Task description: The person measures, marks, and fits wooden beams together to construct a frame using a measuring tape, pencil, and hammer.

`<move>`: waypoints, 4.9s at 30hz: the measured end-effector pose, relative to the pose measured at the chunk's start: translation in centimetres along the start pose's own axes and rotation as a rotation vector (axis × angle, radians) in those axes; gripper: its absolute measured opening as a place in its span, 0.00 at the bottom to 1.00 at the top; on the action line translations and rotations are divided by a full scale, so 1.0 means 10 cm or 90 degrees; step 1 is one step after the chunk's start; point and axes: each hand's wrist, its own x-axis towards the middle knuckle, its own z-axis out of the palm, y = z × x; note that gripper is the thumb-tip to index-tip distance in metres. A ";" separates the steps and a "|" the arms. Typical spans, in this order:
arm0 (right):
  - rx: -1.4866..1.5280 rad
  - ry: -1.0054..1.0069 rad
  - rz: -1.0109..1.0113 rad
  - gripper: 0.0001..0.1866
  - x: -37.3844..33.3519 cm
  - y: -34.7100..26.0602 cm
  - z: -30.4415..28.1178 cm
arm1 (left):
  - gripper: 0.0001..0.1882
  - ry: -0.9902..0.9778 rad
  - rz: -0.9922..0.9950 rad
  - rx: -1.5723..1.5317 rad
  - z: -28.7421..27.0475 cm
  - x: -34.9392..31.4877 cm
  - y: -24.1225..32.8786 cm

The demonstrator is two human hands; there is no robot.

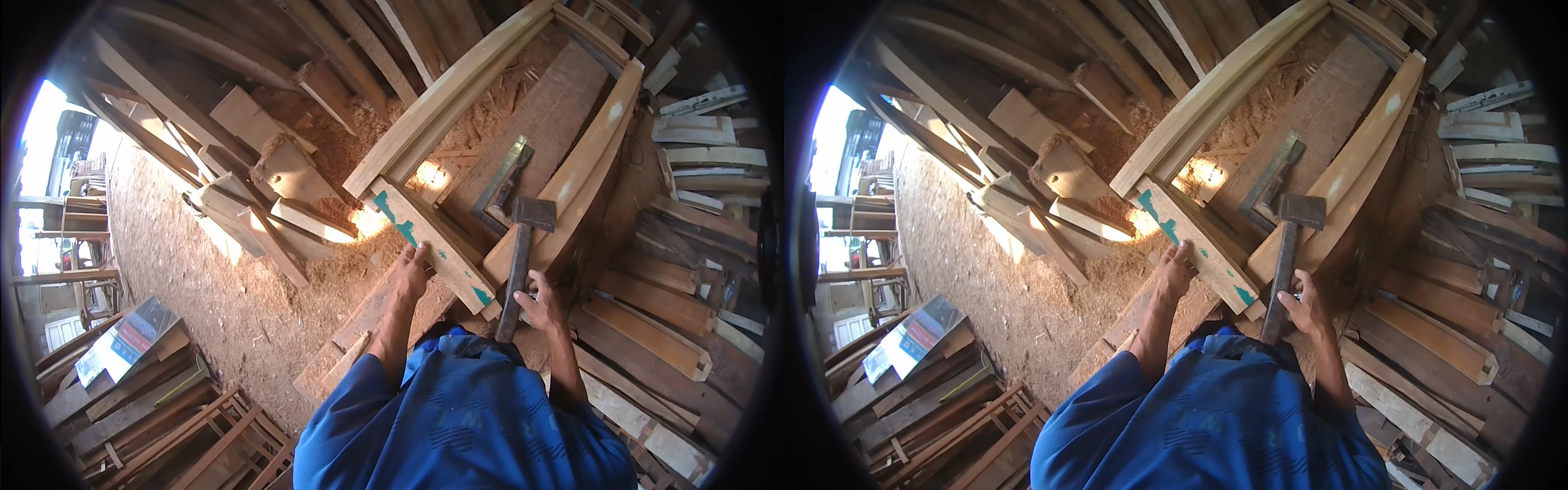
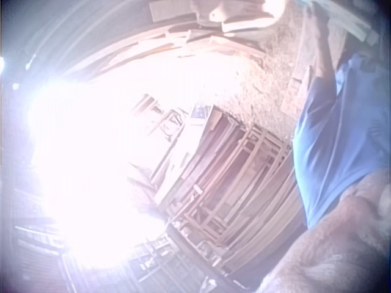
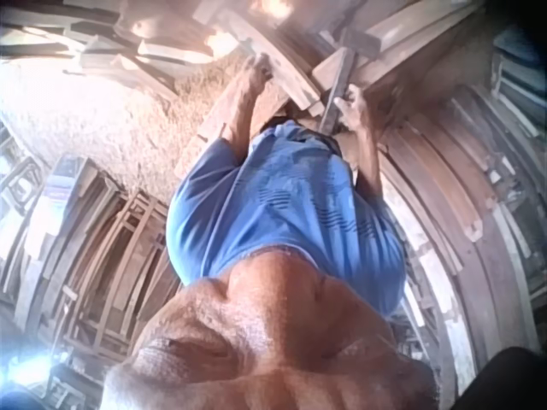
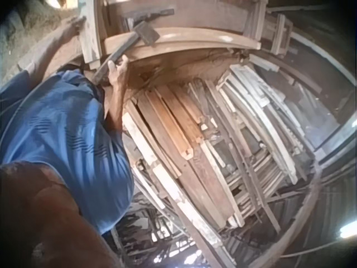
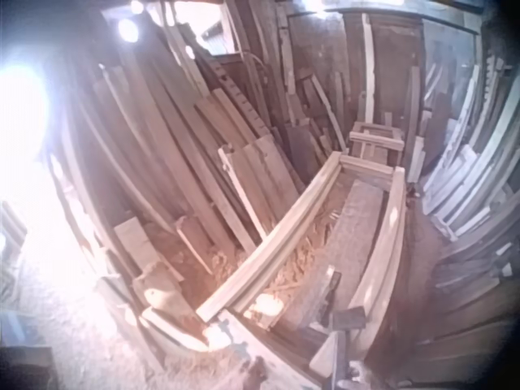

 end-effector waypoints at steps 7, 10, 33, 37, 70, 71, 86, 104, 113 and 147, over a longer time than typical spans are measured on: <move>-0.069 0.009 -0.028 0.39 0.04 -0.42 -0.12 | 0.16 -0.009 0.008 -0.022 0.00 -0.07 0.03; -0.073 0.009 -0.014 0.39 0.09 -0.49 -0.12 | 0.18 -0.036 0.008 -0.049 -0.14 -0.25 0.00; -0.183 0.262 -0.114 0.45 1.30 -0.38 -0.38 | 0.31 -0.133 0.110 0.291 -0.85 -1.15 0.71; -0.254 0.323 0.012 0.44 1.97 -0.32 -0.96 | 0.31 -0.148 0.040 0.287 -0.79 -1.26 0.68; -0.113 0.239 0.193 0.18 -0.44 2.99 -0.26 | 0.38 0.215 0.382 1.278 -0.57 -0.60 -0.65; -0.160 0.251 0.025 0.19 -0.71 3.67 0.02 | 0.46 0.186 0.250 1.205 -0.52 -0.52 -0.67; -0.277 0.076 0.266 0.24 -0.10 5.85 0.36 | 0.30 0.157 0.536 1.272 -0.28 -0.22 -2.33; -0.281 0.157 0.330 0.20 2.55 8.41 1.10 | 0.16 0.137 0.194 1.601 -2.36 1.58 -7.33; 0.713 0.283 0.377 0.17 1.51 6.62 1.62 | 0.20 0.120 0.377 1.360 -1.40 0.41 -3.31; -0.013 -0.196 -0.471 0.21 -0.73 -0.94 1.41 | 0.20 0.484 0.379 1.003 -1.75 -1.35 -0.51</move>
